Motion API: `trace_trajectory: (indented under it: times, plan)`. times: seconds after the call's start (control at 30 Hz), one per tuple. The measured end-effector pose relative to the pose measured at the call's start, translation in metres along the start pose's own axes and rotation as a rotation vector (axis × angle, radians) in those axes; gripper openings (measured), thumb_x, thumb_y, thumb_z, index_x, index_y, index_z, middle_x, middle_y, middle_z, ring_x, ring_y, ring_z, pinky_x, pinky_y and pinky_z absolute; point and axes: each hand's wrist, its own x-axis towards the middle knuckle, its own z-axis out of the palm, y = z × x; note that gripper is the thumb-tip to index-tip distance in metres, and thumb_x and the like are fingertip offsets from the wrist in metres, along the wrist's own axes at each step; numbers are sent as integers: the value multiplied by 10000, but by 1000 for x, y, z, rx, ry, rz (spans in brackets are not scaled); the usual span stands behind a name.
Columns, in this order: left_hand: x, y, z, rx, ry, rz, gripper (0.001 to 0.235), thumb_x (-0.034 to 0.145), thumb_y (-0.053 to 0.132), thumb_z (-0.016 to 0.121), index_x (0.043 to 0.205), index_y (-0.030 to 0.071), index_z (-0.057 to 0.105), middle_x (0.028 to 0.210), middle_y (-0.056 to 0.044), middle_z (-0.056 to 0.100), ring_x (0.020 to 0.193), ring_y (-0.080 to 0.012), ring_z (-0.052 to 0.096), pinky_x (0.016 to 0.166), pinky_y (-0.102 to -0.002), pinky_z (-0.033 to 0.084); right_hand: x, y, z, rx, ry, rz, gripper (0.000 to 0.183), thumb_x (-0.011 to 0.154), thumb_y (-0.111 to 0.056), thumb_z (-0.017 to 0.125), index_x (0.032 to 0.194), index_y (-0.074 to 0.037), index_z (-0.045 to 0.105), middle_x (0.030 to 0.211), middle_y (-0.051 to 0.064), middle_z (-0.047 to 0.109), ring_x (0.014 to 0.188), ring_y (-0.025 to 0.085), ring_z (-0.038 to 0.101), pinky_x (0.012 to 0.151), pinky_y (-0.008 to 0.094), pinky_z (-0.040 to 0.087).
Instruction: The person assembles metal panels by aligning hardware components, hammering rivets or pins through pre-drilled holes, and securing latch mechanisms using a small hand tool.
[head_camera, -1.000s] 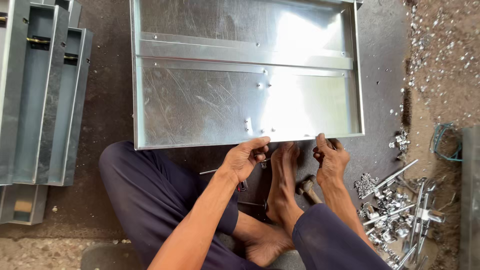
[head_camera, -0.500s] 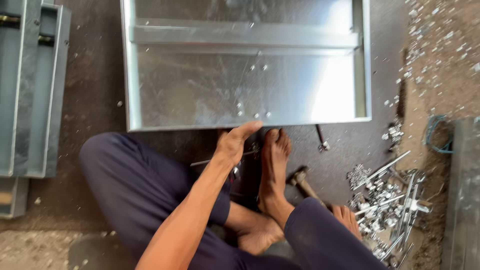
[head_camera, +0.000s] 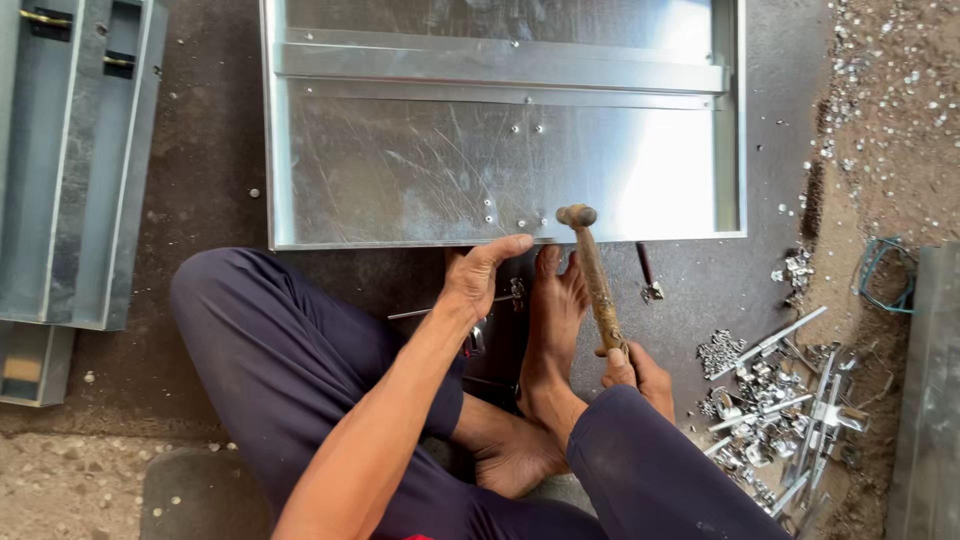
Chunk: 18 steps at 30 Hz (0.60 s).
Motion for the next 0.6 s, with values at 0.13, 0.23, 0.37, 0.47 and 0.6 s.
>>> trace_trajectory:
  times: [0.13,0.23,0.37,0.47,0.6]
  plan:
    - [0,-3,-2,29,-25,42,289,734,104,856,991,-6,782,1033,-96,772,1112,-202,671,1116,-330,397,6,5,-1,-212,66,-209,339,1064,-350,525,1035,-39,657,673,-12,600,530,76,533,462,275,413]
    - [-3,1,2,19,-52,46,303,734,113,846,1008,2,778,1072,-92,760,1134,-205,659,1121,-334,401,16,-1,-8,-246,34,-280,300,1071,-326,494,1107,-46,598,791,17,571,654,110,518,560,299,405]
    - [-3,-6,8,-56,-90,226,415,682,73,853,1082,56,745,1140,-33,709,1122,-183,638,1063,-382,453,37,-9,-3,-319,6,-218,276,1081,-295,452,1205,-57,519,948,55,532,818,156,497,690,332,395]
    - [7,-15,-9,14,-32,113,340,761,50,865,1071,-41,760,1131,-155,727,1111,-264,660,1105,-384,458,27,-6,-7,-460,0,-123,283,1088,-271,421,1277,-65,459,1066,84,503,941,190,482,788,357,387]
    - [12,1,-1,37,-46,97,380,707,87,847,1069,3,770,1178,-98,733,1173,-213,640,1102,-336,428,72,-28,29,-793,108,-223,322,1098,-240,379,1374,-75,380,1224,123,464,1105,236,462,918,390,377]
